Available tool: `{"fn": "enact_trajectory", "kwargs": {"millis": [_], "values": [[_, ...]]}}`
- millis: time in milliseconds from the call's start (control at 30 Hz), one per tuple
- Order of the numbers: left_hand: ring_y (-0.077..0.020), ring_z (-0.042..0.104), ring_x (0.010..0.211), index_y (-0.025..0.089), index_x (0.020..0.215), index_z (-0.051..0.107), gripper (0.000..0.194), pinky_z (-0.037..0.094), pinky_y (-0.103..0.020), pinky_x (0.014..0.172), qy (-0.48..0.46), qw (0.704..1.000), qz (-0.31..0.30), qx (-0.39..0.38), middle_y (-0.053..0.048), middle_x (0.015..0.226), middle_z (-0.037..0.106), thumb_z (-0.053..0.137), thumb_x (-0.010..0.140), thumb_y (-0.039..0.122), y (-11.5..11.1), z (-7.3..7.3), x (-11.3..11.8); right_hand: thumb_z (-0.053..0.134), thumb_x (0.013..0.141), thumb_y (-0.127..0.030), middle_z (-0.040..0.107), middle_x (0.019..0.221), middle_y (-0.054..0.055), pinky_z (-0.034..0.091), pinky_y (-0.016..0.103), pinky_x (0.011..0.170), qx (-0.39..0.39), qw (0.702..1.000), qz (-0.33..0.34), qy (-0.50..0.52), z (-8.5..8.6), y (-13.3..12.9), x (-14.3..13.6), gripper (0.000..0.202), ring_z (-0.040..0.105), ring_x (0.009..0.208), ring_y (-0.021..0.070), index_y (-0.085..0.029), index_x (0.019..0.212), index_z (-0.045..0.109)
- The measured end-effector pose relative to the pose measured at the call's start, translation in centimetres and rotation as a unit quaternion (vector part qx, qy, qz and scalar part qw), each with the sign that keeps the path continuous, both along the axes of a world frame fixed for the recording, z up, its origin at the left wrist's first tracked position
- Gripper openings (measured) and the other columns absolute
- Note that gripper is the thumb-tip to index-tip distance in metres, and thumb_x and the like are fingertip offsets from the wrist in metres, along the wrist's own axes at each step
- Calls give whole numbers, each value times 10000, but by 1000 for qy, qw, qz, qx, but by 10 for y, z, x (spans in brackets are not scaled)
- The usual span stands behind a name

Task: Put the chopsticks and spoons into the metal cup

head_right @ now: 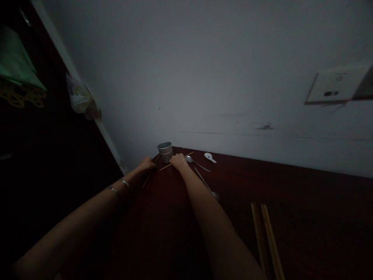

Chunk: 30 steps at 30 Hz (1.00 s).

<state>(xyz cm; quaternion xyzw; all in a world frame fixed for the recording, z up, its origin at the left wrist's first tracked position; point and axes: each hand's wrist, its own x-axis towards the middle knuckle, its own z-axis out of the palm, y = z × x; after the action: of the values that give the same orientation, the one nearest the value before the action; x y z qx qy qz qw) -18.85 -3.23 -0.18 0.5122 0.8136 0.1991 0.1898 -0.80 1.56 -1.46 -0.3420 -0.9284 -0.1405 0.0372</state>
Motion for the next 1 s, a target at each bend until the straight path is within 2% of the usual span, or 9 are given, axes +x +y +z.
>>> {"fn": "enact_trajectory", "kwargs": {"millis": [100,233,367,567,767,867,1000], "values": [[-232,600,530,130,673,594,203,402,-256,440,64,998,21,-14,-57,491,569,688,573,280,4,-7,-4,416,842,-94,664,969,174,477,368,733,10,1000,17,-8,0,1,0,271,610,940,255,-120,912,676],[-221,584,500,128,655,580,209,382,-248,419,62,998,25,-15,-57,485,557,665,604,312,6,-13,-12,419,839,-91,667,943,163,475,360,723,19,998,49,-18,3,-2,5,255,607,924,251,-111,893,668],[-201,572,521,130,636,573,202,363,-228,424,45,998,38,24,-55,483,546,650,628,316,-1,-3,-22,406,854,-105,647,977,162,463,321,738,33,996,79,-21,12,-14,19,240,581,953,220,-105,930,634],[-164,552,516,102,628,574,189,365,-229,446,10,995,75,68,-73,540,563,582,701,277,-19,40,-27,370,887,-127,619,961,136,444,279,693,102,981,162,13,42,-44,45,216,548,929,195,-104,956,573],[-130,513,523,96,660,573,194,351,-229,444,-53,982,93,154,-89,633,592,575,727,277,-38,89,-4,345,906,-145,594,991,109,406,267,691,164,969,175,61,84,-71,77,227,519,915,175,-132,1018,542],[-106,496,542,108,686,563,180,358,-214,469,-160,965,59,198,-53,629,570,575,734,281,-43,113,19,345,901,-133,591,1005,106,393,270,706,185,963,176,91,106,-83,106,238,506,921,175,-129,1027,547],[-85,511,563,133,658,541,183,419,-194,546,-302,933,-45,191,-7,563,499,513,791,255,-42,137,66,346,896,-133,586,1059,105,399,290,748,182,957,171,148,123,-99,159,267,509,945,177,-137,1057,559]]}}
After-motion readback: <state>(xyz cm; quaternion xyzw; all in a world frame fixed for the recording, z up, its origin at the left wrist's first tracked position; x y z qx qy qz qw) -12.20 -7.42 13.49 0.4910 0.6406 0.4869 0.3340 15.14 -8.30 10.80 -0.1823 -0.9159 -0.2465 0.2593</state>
